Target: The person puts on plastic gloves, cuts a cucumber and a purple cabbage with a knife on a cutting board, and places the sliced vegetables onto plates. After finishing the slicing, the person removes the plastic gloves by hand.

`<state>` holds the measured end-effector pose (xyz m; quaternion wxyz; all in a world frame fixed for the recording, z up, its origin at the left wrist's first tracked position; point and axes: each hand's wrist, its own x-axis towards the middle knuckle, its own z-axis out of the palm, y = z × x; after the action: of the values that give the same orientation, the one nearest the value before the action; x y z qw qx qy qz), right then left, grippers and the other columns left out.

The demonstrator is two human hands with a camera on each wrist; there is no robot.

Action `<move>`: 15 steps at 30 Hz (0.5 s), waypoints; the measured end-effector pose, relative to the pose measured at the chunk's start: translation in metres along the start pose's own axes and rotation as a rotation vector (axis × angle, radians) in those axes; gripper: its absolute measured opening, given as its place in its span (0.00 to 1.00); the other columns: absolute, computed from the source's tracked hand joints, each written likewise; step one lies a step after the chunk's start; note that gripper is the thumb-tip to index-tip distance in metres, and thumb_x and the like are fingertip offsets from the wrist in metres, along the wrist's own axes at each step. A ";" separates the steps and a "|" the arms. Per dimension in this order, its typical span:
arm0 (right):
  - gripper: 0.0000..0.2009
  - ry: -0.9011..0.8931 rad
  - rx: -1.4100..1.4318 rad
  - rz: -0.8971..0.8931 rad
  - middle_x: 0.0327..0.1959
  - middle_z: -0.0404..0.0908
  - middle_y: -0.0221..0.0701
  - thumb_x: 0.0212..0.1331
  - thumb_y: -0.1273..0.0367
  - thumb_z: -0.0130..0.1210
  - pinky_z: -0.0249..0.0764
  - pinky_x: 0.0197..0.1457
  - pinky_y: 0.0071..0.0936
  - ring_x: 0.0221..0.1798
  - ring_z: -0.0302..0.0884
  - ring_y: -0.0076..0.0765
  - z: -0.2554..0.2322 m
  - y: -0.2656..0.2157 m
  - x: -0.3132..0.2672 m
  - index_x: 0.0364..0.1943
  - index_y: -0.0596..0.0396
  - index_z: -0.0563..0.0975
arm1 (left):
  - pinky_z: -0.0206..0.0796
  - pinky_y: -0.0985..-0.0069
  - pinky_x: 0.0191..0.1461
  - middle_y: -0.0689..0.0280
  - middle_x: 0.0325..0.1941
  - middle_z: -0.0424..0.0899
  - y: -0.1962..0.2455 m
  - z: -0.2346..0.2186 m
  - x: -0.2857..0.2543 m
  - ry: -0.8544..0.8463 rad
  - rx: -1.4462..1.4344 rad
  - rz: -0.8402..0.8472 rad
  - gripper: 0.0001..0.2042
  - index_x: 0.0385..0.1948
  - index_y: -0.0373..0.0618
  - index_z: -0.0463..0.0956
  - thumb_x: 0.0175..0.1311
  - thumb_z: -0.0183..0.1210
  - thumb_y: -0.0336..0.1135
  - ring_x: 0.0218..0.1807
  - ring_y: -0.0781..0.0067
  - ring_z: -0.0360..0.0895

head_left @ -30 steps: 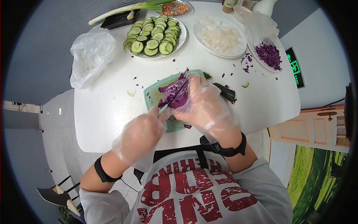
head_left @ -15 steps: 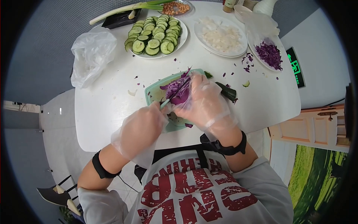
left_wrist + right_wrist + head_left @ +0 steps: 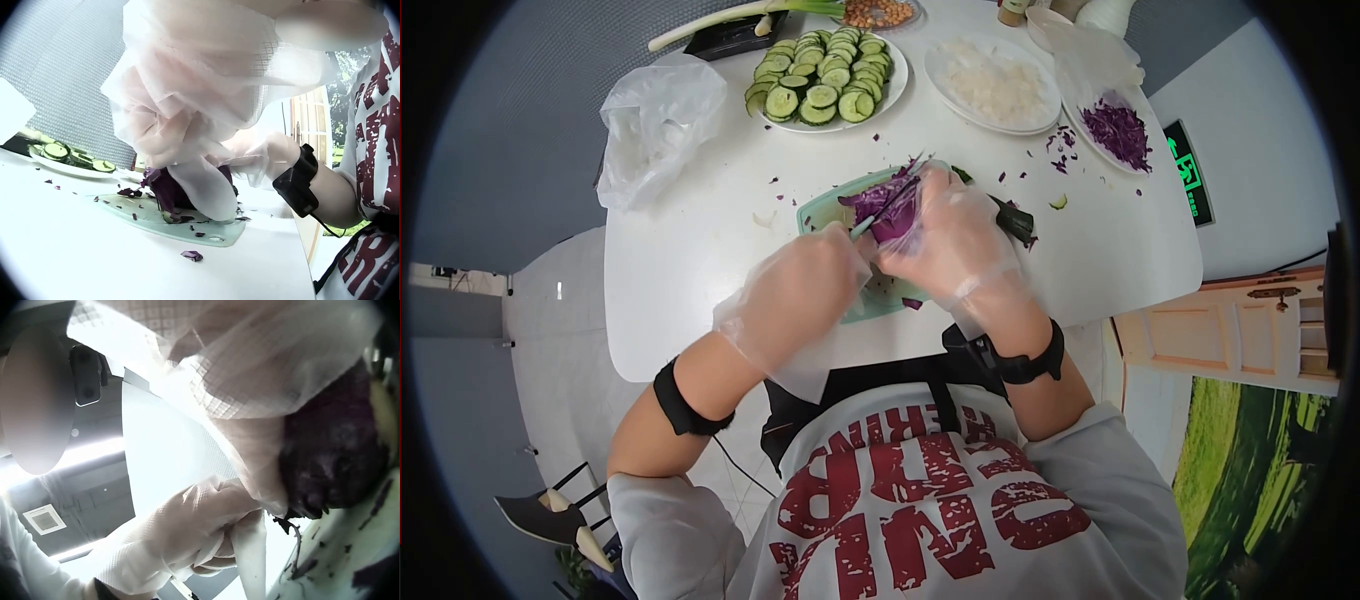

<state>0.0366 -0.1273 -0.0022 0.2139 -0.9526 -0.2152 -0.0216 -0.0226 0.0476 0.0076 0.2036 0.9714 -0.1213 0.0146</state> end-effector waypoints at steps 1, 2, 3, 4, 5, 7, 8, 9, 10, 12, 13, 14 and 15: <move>0.32 0.006 0.035 -0.016 0.40 0.78 0.46 0.39 0.56 0.71 0.78 0.47 0.38 0.42 0.81 0.50 0.000 0.002 0.001 0.43 0.67 0.70 | 0.69 0.57 0.30 0.46 0.18 0.76 -0.001 -0.002 0.001 -0.008 0.022 0.059 0.14 0.31 0.32 0.72 0.70 0.52 0.37 0.26 0.45 0.78; 0.33 -0.002 0.012 -0.023 0.39 0.79 0.47 0.39 0.56 0.71 0.78 0.47 0.38 0.42 0.81 0.50 -0.001 0.001 0.002 0.44 0.67 0.70 | 0.69 0.57 0.30 0.46 0.18 0.76 -0.001 -0.004 0.003 -0.012 0.046 0.118 0.14 0.32 0.31 0.72 0.70 0.52 0.37 0.26 0.44 0.78; 0.33 0.001 0.012 -0.020 0.39 0.79 0.47 0.39 0.56 0.71 0.78 0.47 0.38 0.42 0.81 0.50 -0.003 0.000 0.002 0.44 0.67 0.70 | 0.69 0.57 0.30 0.46 0.18 0.76 -0.001 -0.002 0.003 -0.012 0.047 0.123 0.14 0.32 0.31 0.72 0.70 0.52 0.37 0.26 0.44 0.78; 0.33 -0.004 0.014 -0.004 0.40 0.79 0.47 0.38 0.56 0.71 0.78 0.47 0.38 0.42 0.81 0.50 -0.005 -0.003 0.000 0.44 0.67 0.70 | 0.69 0.57 0.30 0.46 0.18 0.76 -0.001 0.002 0.002 -0.037 0.004 0.030 0.14 0.32 0.31 0.72 0.70 0.51 0.37 0.26 0.43 0.77; 0.34 -0.009 0.016 0.008 0.40 0.79 0.47 0.38 0.56 0.71 0.78 0.47 0.38 0.42 0.81 0.50 -0.007 -0.005 0.000 0.44 0.67 0.69 | 0.69 0.57 0.30 0.45 0.18 0.76 -0.002 0.003 0.002 -0.058 -0.037 -0.065 0.14 0.33 0.31 0.71 0.70 0.51 0.37 0.26 0.42 0.77; 0.34 -0.019 0.022 0.006 0.40 0.79 0.47 0.38 0.56 0.71 0.78 0.48 0.39 0.43 0.81 0.51 -0.007 -0.004 0.001 0.45 0.67 0.69 | 0.69 0.56 0.30 0.45 0.18 0.76 -0.002 0.003 -0.002 -0.067 -0.062 -0.082 0.14 0.32 0.31 0.71 0.71 0.51 0.37 0.26 0.41 0.77; 0.34 -0.028 0.025 0.007 0.40 0.79 0.47 0.39 0.56 0.71 0.77 0.49 0.39 0.43 0.80 0.51 -0.008 -0.003 0.001 0.45 0.67 0.69 | 0.68 0.56 0.31 0.44 0.18 0.76 -0.001 0.003 -0.003 -0.076 -0.091 -0.096 0.15 0.32 0.30 0.71 0.71 0.51 0.37 0.26 0.40 0.76; 0.34 -0.026 0.026 0.009 0.40 0.79 0.47 0.39 0.56 0.71 0.77 0.49 0.39 0.43 0.80 0.51 -0.007 0.000 0.003 0.45 0.67 0.69 | 0.68 0.56 0.31 0.44 0.18 0.76 -0.003 0.004 -0.005 -0.076 -0.089 -0.093 0.15 0.32 0.30 0.71 0.71 0.51 0.37 0.26 0.40 0.76; 0.35 -0.034 0.065 0.001 0.39 0.79 0.49 0.39 0.55 0.72 0.76 0.49 0.42 0.44 0.79 0.55 -0.004 0.005 0.003 0.46 0.67 0.68 | 0.68 0.55 0.31 0.44 0.19 0.76 -0.007 0.007 -0.009 -0.049 -0.051 -0.042 0.15 0.32 0.31 0.71 0.71 0.50 0.38 0.27 0.40 0.76; 0.36 -0.040 0.109 -0.006 0.39 0.78 0.51 0.40 0.55 0.72 0.75 0.49 0.45 0.44 0.78 0.59 -0.003 0.011 0.005 0.46 0.68 0.67 | 0.67 0.54 0.31 0.43 0.19 0.76 -0.005 0.006 -0.014 -0.025 -0.007 0.010 0.15 0.31 0.31 0.70 0.72 0.50 0.38 0.27 0.39 0.76; 0.37 -0.062 0.136 -0.032 0.38 0.79 0.52 0.40 0.55 0.72 0.75 0.50 0.44 0.44 0.78 0.59 -0.005 0.014 0.006 0.47 0.68 0.67 | 0.67 0.54 0.31 0.44 0.19 0.76 0.000 0.001 -0.016 -0.057 -0.030 -0.070 0.15 0.31 0.32 0.70 0.72 0.50 0.38 0.27 0.39 0.76; 0.37 -0.085 0.163 -0.057 0.38 0.79 0.52 0.40 0.56 0.72 0.74 0.50 0.44 0.44 0.78 0.59 -0.005 0.015 0.005 0.48 0.69 0.67 | 0.67 0.53 0.31 0.44 0.19 0.76 0.004 -0.001 -0.018 -0.090 -0.054 -0.151 0.15 0.31 0.32 0.70 0.72 0.50 0.39 0.26 0.38 0.76; 0.37 -0.085 0.166 -0.054 0.38 0.79 0.52 0.40 0.56 0.72 0.74 0.50 0.44 0.44 0.78 0.59 -0.006 0.015 0.004 0.48 0.69 0.67 | 0.67 0.53 0.31 0.44 0.19 0.76 0.005 -0.002 -0.018 -0.094 -0.052 -0.151 0.15 0.31 0.32 0.70 0.72 0.50 0.39 0.26 0.38 0.76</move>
<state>0.0468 -0.1399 -0.0022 0.2820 -0.9255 -0.2507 0.0312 -0.0415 0.0479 0.0103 0.2234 0.9718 -0.0574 -0.0494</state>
